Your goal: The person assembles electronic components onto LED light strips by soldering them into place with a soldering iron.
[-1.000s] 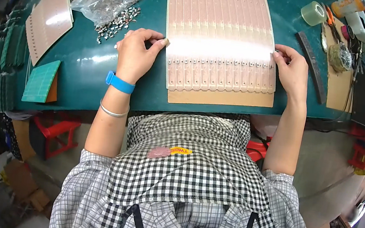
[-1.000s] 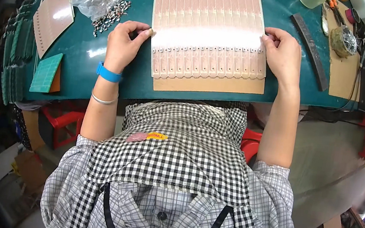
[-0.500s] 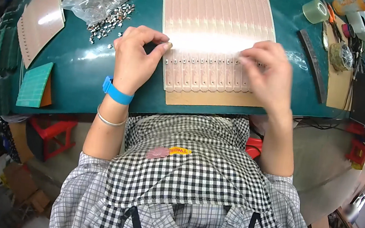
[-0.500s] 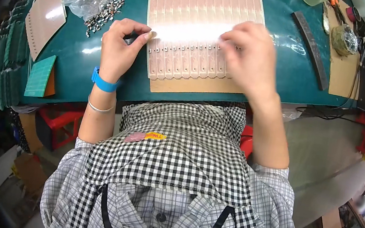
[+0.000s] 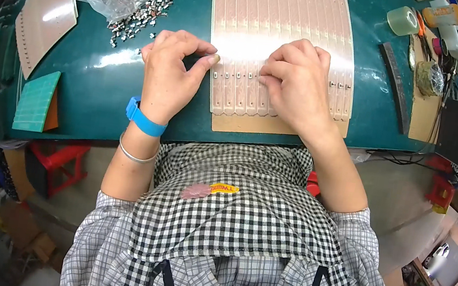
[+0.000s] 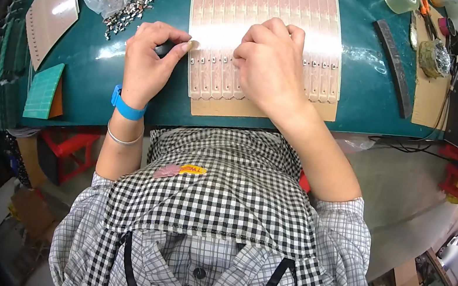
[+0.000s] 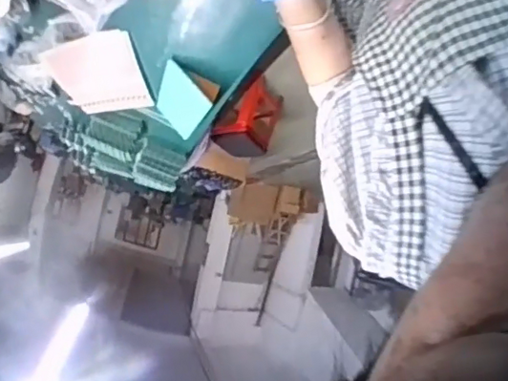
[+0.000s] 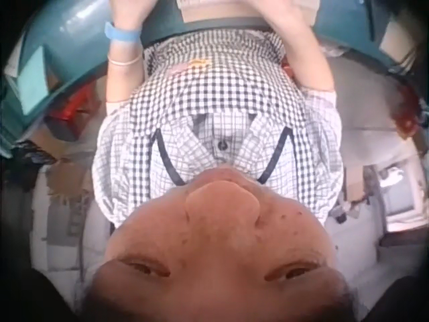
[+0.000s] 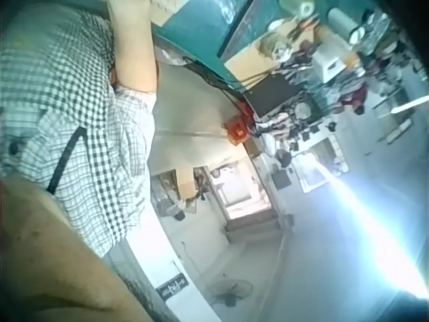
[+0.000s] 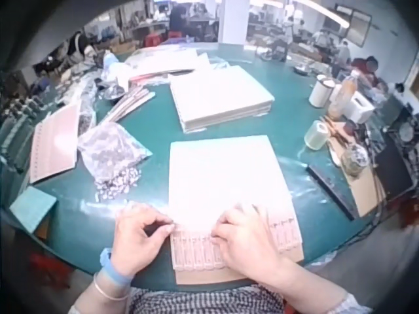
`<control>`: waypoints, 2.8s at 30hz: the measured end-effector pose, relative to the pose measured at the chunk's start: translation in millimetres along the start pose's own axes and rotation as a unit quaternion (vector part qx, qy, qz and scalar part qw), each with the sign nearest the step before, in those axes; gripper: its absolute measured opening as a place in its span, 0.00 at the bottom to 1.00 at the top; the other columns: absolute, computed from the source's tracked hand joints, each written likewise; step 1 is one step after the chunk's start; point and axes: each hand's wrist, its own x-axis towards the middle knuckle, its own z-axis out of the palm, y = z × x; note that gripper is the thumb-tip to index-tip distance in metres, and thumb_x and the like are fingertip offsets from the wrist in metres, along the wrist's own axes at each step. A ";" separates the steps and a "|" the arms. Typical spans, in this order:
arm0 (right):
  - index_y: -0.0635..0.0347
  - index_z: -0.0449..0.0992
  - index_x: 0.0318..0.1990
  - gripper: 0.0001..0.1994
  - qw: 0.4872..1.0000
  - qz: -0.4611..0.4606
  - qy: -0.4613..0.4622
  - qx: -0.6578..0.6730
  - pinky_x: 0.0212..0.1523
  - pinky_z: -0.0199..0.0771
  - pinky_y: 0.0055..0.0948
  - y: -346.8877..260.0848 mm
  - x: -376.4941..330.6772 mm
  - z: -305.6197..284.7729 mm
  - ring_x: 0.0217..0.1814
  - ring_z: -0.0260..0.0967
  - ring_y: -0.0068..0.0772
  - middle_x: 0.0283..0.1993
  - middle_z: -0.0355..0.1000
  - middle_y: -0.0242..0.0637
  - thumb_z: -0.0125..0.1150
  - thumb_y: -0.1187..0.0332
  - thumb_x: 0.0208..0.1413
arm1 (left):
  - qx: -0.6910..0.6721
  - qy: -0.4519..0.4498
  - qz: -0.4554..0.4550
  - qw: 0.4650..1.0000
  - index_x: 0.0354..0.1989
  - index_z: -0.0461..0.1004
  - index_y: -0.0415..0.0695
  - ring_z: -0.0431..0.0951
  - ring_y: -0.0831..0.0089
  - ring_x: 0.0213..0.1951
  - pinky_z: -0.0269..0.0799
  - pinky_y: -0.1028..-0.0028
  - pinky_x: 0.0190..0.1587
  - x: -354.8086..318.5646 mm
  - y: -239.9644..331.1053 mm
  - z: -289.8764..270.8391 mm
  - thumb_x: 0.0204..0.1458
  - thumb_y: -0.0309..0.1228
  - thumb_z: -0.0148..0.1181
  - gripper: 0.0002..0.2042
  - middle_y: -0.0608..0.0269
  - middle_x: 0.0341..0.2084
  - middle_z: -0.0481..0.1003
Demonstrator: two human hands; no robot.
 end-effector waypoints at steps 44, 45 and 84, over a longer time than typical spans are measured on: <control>0.59 0.83 0.21 0.04 0.994 -0.037 -0.010 -0.100 0.56 0.59 0.46 -7.6 8.9 -1.0 0.46 0.69 0.37 0.30 0.77 0.32 0.65 0.77 0.35 | -0.001 -0.003 -0.016 1.000 0.32 0.84 0.49 0.75 0.68 0.40 0.62 0.66 0.46 -0.4 -5.6 -11.8 0.46 0.28 0.71 0.05 0.70 0.31 0.80; 0.59 0.83 0.21 0.04 0.994 -0.038 -0.011 -0.100 0.56 0.59 0.46 -9.2 9.9 -0.9 0.46 0.69 0.37 0.30 0.77 0.32 0.65 0.77 0.35 | -0.004 -0.001 -0.012 1.000 0.31 0.84 0.49 0.75 0.68 0.40 0.62 0.66 0.45 -1.0 -5.8 -11.4 0.46 0.28 0.71 0.05 0.70 0.31 0.80; 0.60 0.83 0.47 0.12 0.946 0.309 0.043 0.083 0.45 0.78 0.32 117.7 -38.7 -66.0 0.40 0.80 0.36 0.39 0.82 0.42 0.64 0.67 0.57 | 0.095 -0.033 -0.070 0.993 0.36 0.85 0.50 0.78 0.64 0.40 0.66 0.63 0.45 23.9 -31.0 17.0 0.54 0.40 0.66 0.09 0.66 0.33 0.82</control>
